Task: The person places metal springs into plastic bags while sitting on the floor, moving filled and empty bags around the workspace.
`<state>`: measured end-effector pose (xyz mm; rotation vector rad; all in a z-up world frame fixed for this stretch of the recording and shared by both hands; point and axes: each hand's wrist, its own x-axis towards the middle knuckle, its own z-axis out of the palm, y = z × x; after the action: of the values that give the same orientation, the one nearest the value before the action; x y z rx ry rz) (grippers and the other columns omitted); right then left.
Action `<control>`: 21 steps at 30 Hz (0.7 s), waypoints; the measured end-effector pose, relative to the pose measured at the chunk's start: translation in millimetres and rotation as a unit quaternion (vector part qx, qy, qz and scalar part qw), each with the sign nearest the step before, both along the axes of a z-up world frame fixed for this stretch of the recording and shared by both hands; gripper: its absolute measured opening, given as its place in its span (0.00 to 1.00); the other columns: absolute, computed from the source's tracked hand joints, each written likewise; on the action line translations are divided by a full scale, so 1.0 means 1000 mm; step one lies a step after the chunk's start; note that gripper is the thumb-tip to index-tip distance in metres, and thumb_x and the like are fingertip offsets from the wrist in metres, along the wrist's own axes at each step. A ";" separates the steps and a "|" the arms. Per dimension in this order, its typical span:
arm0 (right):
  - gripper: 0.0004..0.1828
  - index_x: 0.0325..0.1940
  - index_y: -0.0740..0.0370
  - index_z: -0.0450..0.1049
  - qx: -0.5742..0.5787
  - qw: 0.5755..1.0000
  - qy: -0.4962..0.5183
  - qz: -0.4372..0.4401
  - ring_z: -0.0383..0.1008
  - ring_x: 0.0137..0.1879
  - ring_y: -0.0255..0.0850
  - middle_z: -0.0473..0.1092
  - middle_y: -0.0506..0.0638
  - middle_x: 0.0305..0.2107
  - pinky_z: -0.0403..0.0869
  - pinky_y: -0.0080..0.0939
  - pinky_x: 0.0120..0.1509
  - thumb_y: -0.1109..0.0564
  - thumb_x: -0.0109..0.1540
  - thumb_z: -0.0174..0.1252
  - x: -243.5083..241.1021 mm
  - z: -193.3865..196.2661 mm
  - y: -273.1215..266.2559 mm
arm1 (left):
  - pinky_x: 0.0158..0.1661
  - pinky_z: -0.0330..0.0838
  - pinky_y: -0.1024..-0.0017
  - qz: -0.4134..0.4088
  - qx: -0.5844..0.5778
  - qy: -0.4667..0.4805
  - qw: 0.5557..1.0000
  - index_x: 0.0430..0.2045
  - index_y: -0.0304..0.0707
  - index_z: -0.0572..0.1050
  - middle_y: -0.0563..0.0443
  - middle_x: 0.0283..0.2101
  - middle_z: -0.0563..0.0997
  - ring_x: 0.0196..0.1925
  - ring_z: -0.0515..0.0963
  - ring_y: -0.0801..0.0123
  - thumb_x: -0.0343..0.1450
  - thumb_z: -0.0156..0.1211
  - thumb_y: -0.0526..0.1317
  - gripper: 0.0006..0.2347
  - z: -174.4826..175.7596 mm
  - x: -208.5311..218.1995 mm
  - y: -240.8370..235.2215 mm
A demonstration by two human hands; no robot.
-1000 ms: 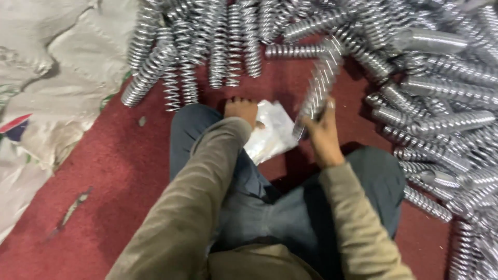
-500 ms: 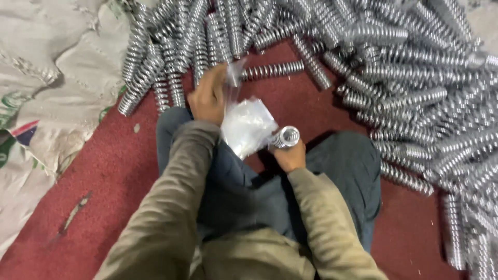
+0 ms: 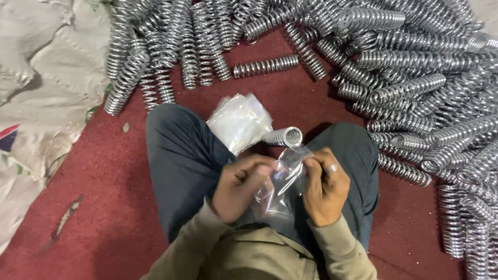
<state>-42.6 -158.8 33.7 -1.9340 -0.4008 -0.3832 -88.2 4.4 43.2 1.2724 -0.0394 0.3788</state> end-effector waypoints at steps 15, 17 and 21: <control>0.11 0.36 0.63 0.74 0.150 0.948 0.261 0.106 0.71 0.34 0.36 0.68 0.47 0.26 0.71 0.37 0.44 0.54 0.69 0.58 0.035 -0.062 -0.040 | 0.33 0.75 0.72 -0.156 -0.113 0.188 0.963 0.36 0.33 0.79 0.44 0.27 0.82 0.29 0.78 0.72 0.79 0.50 0.47 0.15 -0.101 0.023 -0.020; 0.12 0.34 0.65 0.75 0.167 0.930 0.295 0.143 0.75 0.30 0.39 0.68 0.49 0.21 0.73 0.38 0.42 0.55 0.68 0.59 0.035 -0.046 -0.033 | 0.30 0.72 0.77 -0.106 -0.126 0.231 0.959 0.31 0.33 0.80 0.44 0.23 0.82 0.27 0.78 0.74 0.79 0.47 0.54 0.22 -0.096 0.032 -0.014; 0.06 0.36 0.64 0.78 0.075 0.956 0.244 0.143 0.72 0.37 0.39 0.71 0.51 0.27 0.72 0.41 0.48 0.59 0.66 0.62 0.057 -0.027 -0.029 | 0.46 0.72 0.65 -0.034 -0.025 0.105 0.994 0.35 0.28 0.77 0.37 0.40 0.79 0.41 0.79 0.60 0.77 0.58 0.39 0.09 -0.077 0.058 -0.013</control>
<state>13.9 -187.3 7.2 -1.7166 -0.3083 0.2470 -30.0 -8.9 -33.9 1.2514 0.1043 0.1847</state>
